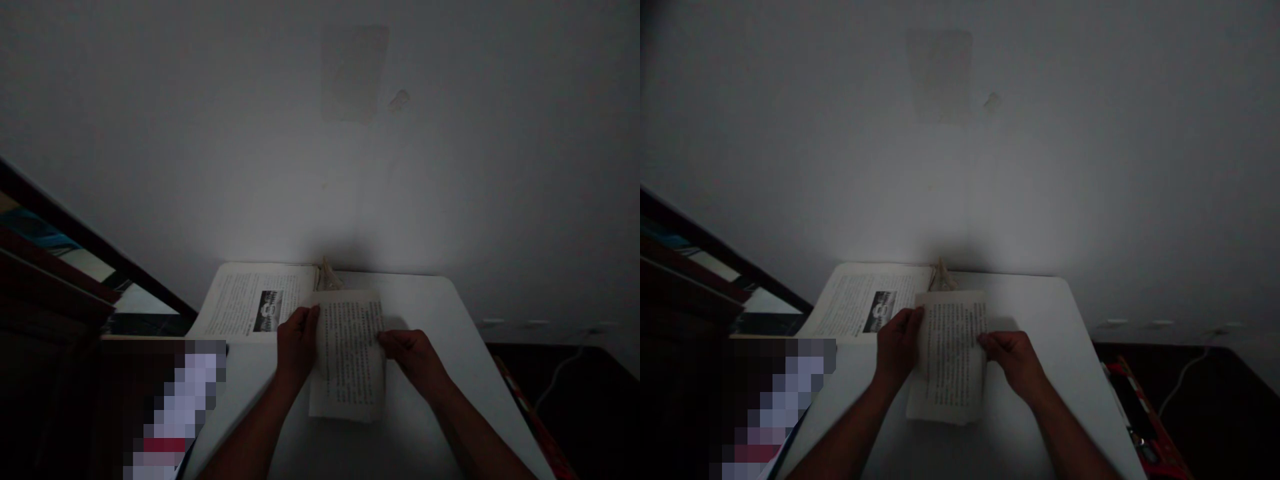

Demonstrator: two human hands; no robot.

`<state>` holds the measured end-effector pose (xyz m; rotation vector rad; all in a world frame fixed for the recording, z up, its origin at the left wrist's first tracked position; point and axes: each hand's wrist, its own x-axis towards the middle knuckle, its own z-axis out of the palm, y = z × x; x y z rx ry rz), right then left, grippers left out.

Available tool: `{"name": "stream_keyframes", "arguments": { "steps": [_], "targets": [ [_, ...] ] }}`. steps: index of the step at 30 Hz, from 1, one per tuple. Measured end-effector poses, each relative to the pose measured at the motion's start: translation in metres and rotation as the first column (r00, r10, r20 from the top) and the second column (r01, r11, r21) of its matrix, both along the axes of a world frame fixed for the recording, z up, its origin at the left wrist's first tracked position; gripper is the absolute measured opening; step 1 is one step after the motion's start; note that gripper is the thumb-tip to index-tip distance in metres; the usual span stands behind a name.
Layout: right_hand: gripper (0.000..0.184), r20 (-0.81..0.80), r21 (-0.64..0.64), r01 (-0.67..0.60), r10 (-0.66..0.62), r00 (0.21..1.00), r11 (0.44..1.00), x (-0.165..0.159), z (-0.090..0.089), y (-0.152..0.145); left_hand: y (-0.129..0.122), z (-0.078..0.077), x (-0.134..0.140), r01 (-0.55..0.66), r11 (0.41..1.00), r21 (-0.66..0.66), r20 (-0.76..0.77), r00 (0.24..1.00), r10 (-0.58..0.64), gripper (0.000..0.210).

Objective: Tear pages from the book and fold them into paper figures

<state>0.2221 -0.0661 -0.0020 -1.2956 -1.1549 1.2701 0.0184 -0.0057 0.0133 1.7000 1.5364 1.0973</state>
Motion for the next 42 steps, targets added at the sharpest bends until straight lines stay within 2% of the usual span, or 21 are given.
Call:
{"name": "stream_keyframes", "arguments": {
  "steps": [6, 12, 18, 23, 33, 42],
  "targets": [
    [0.037, 0.082, 0.007, 0.033, -0.033, 0.996, 0.999, 0.002, 0.000, 0.001, 0.000, -0.001, 0.001, 0.005, 1.000, 0.011, -0.016, 1.000, -0.005, 0.035],
    [0.032, 0.043, -0.021, -0.064, 0.065, 0.997, 0.998, 0.001, 0.000, 0.000, 0.001, 0.001, -0.002, -0.049, 0.999, 0.010, 0.009, 0.999, 0.048, 0.035],
    [0.033, 0.167, 0.029, -0.010, 0.005, 0.986, 1.000, -0.001, 0.004, -0.001, 0.002, 0.001, -0.003, -0.051, 0.999, 0.021, 0.004, 0.999, 0.051, 0.035],
    [0.030, 0.144, 0.009, -0.058, 0.056, 0.988, 0.998, 0.000, 0.002, -0.001, 0.005, 0.001, -0.005, -0.087, 0.995, 0.046, 0.011, 0.996, 0.086, 0.034],
    [0.023, 0.069, -0.022, -0.040, 0.042, 0.997, 0.999, 0.000, -0.001, -0.002, 0.011, 0.000, -0.009, -0.130, 0.990, 0.045, 0.055, 0.990, 0.128, 0.033],
    [0.020, 0.054, -0.040, -0.078, 0.080, 0.995, 0.996, -0.001, -0.001, -0.002, 0.014, -0.002, -0.012, -0.147, 0.988, 0.039, 0.062, 0.988, 0.145, 0.033]
  ]
}}
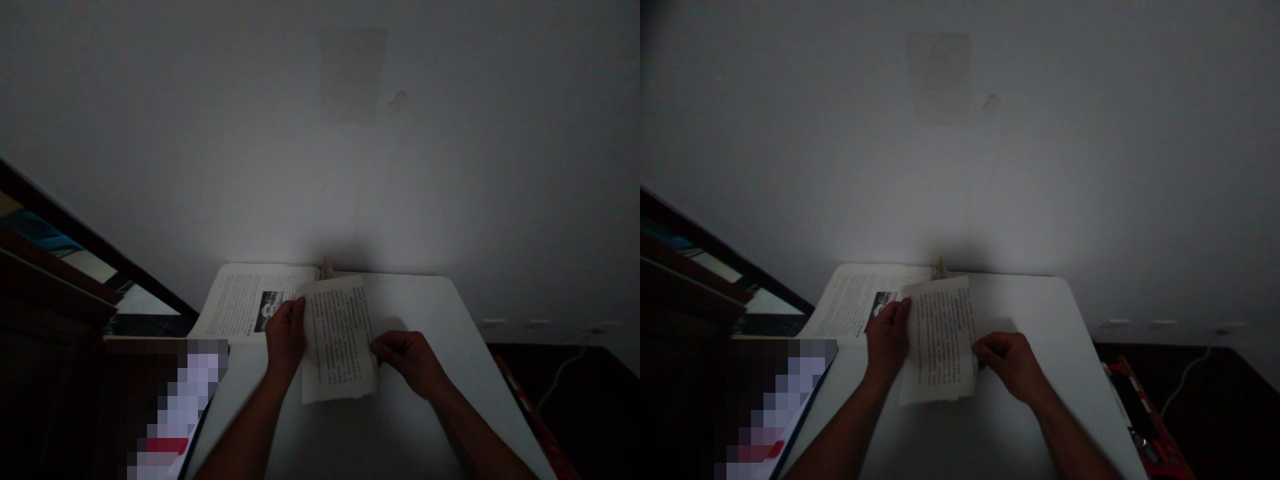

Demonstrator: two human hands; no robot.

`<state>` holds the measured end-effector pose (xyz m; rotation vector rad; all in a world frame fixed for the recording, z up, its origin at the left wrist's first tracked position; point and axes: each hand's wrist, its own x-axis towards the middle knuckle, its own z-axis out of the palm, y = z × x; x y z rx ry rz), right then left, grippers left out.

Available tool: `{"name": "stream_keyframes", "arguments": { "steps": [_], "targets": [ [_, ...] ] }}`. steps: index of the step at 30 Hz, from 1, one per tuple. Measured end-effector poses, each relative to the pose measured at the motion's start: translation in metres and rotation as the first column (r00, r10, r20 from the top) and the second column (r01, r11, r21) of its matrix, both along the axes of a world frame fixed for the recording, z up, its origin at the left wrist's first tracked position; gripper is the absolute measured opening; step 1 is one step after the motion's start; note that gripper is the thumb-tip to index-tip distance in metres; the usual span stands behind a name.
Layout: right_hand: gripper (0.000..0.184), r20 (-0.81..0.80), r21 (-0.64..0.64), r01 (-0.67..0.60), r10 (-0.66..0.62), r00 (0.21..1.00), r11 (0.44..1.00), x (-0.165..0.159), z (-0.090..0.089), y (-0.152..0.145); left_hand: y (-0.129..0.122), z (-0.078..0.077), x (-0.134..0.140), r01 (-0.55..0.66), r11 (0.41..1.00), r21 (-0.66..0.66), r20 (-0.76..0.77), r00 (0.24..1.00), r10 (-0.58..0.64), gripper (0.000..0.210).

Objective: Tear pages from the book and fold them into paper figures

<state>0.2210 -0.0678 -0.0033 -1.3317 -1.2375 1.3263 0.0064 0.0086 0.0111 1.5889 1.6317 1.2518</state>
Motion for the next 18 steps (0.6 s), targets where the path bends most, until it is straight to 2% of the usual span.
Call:
{"name": "stream_keyframes", "arguments": {
  "steps": [11, 18],
  "targets": [
    [0.017, 0.058, -0.004, -0.018, 0.018, 0.998, 1.000, -0.0020, 0.0001, -0.0010, 0.0005, 0.0011, -0.0015, -0.033, 0.999, 0.010, 0.046, 0.998, 0.033, 0.034],
    [0.016, 0.031, -0.025, -0.040, 0.040, 0.999, 0.999, 0.0007, -0.0027, -0.0010, 0.0017, 0.0008, -0.0022, -0.052, 0.998, 0.047, 0.061, 0.997, 0.050, 0.033]
  ]
}}
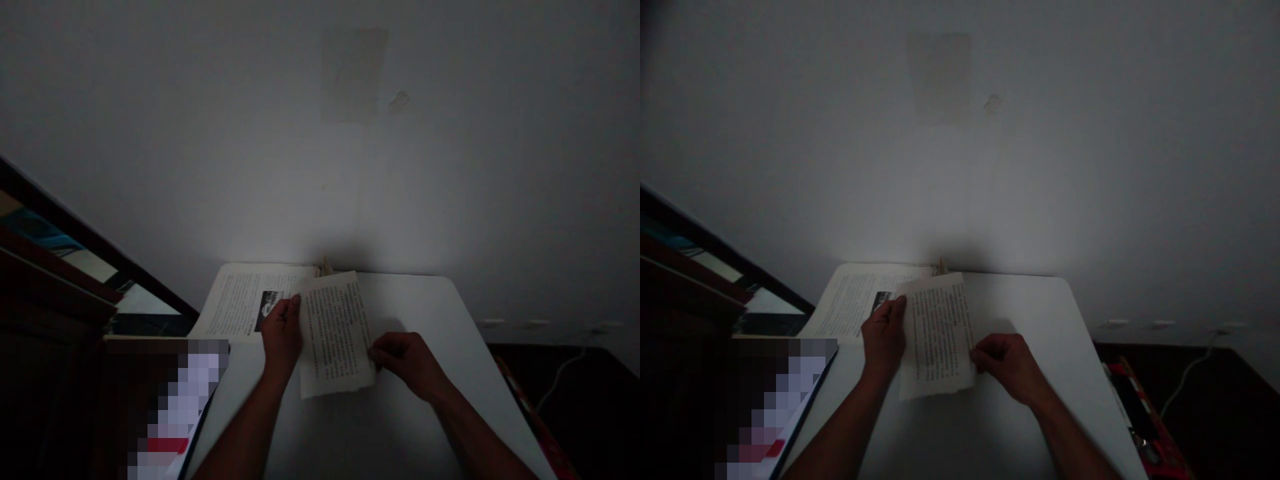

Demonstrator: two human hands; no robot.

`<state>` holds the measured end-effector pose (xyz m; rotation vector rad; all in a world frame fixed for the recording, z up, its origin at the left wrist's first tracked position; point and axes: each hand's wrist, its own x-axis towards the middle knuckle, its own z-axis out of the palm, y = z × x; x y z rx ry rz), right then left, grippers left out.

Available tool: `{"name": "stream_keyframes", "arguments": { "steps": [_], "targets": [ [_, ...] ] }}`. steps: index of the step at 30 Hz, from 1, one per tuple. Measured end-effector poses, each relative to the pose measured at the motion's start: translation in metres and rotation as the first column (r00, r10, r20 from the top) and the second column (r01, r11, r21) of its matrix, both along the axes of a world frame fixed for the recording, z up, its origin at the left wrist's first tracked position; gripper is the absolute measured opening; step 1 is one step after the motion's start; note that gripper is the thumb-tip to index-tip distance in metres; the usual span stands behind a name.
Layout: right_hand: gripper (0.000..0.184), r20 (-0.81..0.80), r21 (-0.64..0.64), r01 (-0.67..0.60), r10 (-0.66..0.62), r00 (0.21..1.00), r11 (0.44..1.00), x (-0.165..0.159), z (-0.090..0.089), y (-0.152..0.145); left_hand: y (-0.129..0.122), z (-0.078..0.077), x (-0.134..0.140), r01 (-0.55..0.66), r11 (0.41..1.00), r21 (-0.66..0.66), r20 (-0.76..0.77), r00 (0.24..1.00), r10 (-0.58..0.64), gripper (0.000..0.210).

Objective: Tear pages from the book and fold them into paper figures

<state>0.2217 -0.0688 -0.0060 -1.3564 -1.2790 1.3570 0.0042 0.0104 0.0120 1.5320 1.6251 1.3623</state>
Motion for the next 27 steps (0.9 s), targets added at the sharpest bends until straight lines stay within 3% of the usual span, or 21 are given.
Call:
{"name": "stream_keyframes", "arguments": {
  "steps": [15, 18, 22, 24, 27],
  "targets": [
    [0.020, 0.000, -0.019, -0.004, 0.004, 1.000, 1.000, 0.004, -0.001, -0.001, 0.000, 0.004, -0.001, -0.005, 1.000, -0.005, 0.096, 0.995, 0.005, 0.035],
    [0.020, -0.009, -0.013, 0.029, -0.029, 1.000, 0.999, 0.010, 0.005, -0.002, -0.002, 0.001, -0.001, 0.105, 0.992, -0.074, 0.260, 0.962, -0.082, 0.034],
    [0.017, -0.010, -0.023, 0.090, -0.090, 0.996, 0.996, 0.025, 0.031, -0.008, -0.007, -0.001, 0.001, 0.344, 0.937, -0.063, 0.496, 0.826, -0.269, 0.038],
    [0.017, -0.010, -0.025, 0.130, -0.130, 0.991, 0.991, 0.036, 0.045, -0.015, -0.008, 0.000, 0.002, 0.413, 0.911, -0.003, 0.515, 0.782, -0.352, 0.038],
    [0.022, -0.017, -0.056, 0.276, -0.278, 0.961, 0.959, 0.056, 0.053, -0.030, -0.008, 0.005, 0.003, 0.427, 0.904, 0.034, 0.491, 0.781, -0.387, 0.037]
  ]
}}
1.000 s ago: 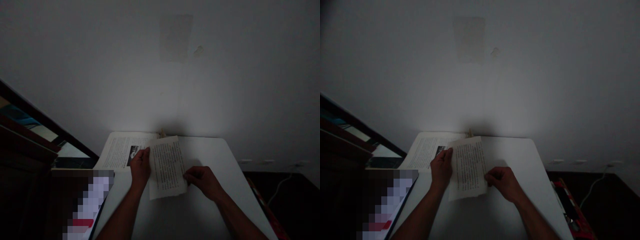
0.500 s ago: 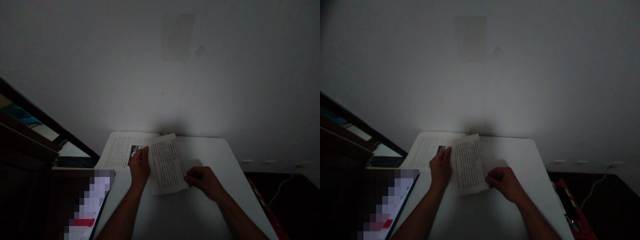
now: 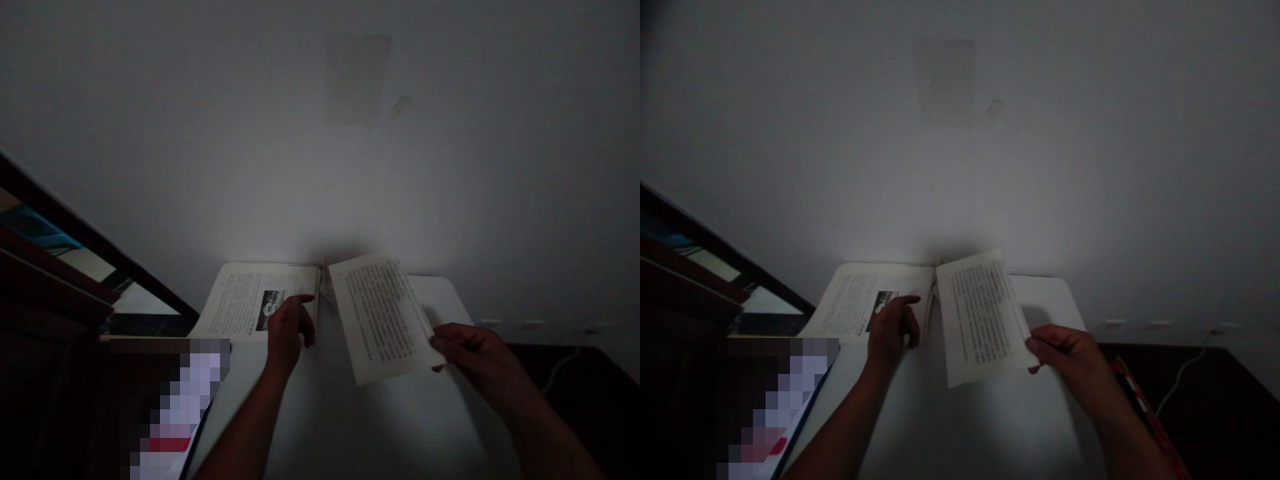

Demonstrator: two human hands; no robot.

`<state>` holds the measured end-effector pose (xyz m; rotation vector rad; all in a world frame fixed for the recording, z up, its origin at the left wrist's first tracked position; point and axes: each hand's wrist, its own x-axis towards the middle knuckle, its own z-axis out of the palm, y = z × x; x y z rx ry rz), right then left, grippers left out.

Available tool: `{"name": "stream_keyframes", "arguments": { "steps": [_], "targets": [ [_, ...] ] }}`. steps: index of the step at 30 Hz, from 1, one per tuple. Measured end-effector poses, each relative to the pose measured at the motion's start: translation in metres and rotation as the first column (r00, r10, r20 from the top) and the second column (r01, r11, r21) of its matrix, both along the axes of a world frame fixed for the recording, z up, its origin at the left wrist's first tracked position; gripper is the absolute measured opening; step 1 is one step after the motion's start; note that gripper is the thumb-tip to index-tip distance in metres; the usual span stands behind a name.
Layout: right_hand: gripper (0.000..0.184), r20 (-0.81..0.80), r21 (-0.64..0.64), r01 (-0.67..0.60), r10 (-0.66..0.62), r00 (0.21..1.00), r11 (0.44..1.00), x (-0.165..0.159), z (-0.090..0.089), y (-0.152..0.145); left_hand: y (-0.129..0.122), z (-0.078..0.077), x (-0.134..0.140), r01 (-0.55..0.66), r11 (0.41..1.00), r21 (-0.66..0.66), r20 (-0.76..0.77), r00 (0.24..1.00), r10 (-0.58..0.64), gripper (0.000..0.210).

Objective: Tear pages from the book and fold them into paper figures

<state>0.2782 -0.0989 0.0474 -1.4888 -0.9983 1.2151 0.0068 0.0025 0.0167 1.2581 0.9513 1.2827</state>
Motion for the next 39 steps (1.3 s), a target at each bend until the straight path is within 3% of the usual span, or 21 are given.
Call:
{"name": "stream_keyframes", "arguments": {
  "steps": [3, 5, 9, 12, 14, 17, 19, 21, 26, 29, 32, 35, 39],
  "targets": [
    [0.028, 0.017, -0.062, 0.184, -0.183, 0.983, 0.981, 0.017, -0.010, -0.019, -0.001, 0.004, 0.000, -0.044, 0.999, 0.007, -0.042, 0.998, 0.045, 0.036],
    [0.030, 0.065, -0.108, 0.228, -0.223, 0.973, 0.968, 0.022, -0.022, -0.031, -0.002, 0.005, 0.000, -0.054, 0.998, 0.011, -0.076, 0.996, 0.054, 0.033],
    [0.034, 0.095, -0.233, 0.163, -0.144, 0.985, 0.959, 0.009, -0.040, -0.045, -0.007, 0.005, 0.002, -0.003, 0.999, 0.039, -0.216, 0.976, 0.011, 0.025],
    [0.037, 0.093, -0.260, 0.065, -0.042, 0.995, 0.963, -0.013, -0.047, -0.045, -0.016, 0.007, 0.011, 0.124, 0.986, 0.114, -0.401, 0.914, -0.068, 0.021],
    [0.035, 0.141, -0.272, -0.003, 0.043, 0.989, 0.962, -0.027, -0.051, -0.043, -0.025, 0.007, 0.021, 0.273, 0.931, 0.243, -0.554, 0.827, -0.098, 0.018],
    [0.035, 0.266, -0.273, -0.031, 0.106, 0.958, 0.962, -0.038, -0.052, -0.041, -0.040, 0.003, 0.037, 0.530, 0.755, 0.385, -0.726, 0.679, -0.107, 0.016],
    [0.031, 0.384, -0.258, -0.070, 0.169, 0.908, 0.964, -0.038, -0.048, -0.039, -0.048, -0.001, 0.046, 0.638, 0.654, 0.406, -0.808, 0.585, -0.068, 0.014],
    [0.026, 0.529, -0.182, -0.157, 0.231, 0.817, 0.971, -0.032, -0.041, -0.035, -0.053, -0.005, 0.053, 0.682, 0.616, 0.395, -0.854, 0.520, -0.028, 0.015],
    [0.017, 0.733, 0.075, -0.303, 0.154, 0.663, 0.950, -0.014, -0.030, -0.012, -0.052, -0.009, 0.059, 0.666, 0.636, 0.390, -0.878, 0.477, 0.039, 0.025],
    [0.012, 0.819, 0.235, -0.479, 0.092, 0.566, 0.846, -0.013, -0.034, 0.002, -0.051, -0.010, 0.060, 0.664, 0.650, 0.370, -0.893, 0.447, 0.051, 0.028],
    [0.011, 0.881, 0.270, -0.570, 0.039, 0.471, 0.776, -0.016, -0.043, 0.009, -0.051, -0.012, 0.061, 0.669, 0.649, 0.362, -0.902, 0.428, 0.061, 0.029],
    [0.013, 0.906, 0.266, -0.588, 0.010, 0.423, 0.764, -0.015, -0.053, 0.008, -0.051, -0.016, 0.060, 0.676, 0.644, 0.358, -0.907, 0.417, 0.067, 0.033],
    [0.014, 0.905, 0.287, -0.582, -0.016, 0.425, 0.761, -0.010, -0.058, 0.005, -0.050, -0.022, 0.058, 0.686, 0.646, 0.335, -0.918, 0.392, 0.059, 0.036]
  ]
}}
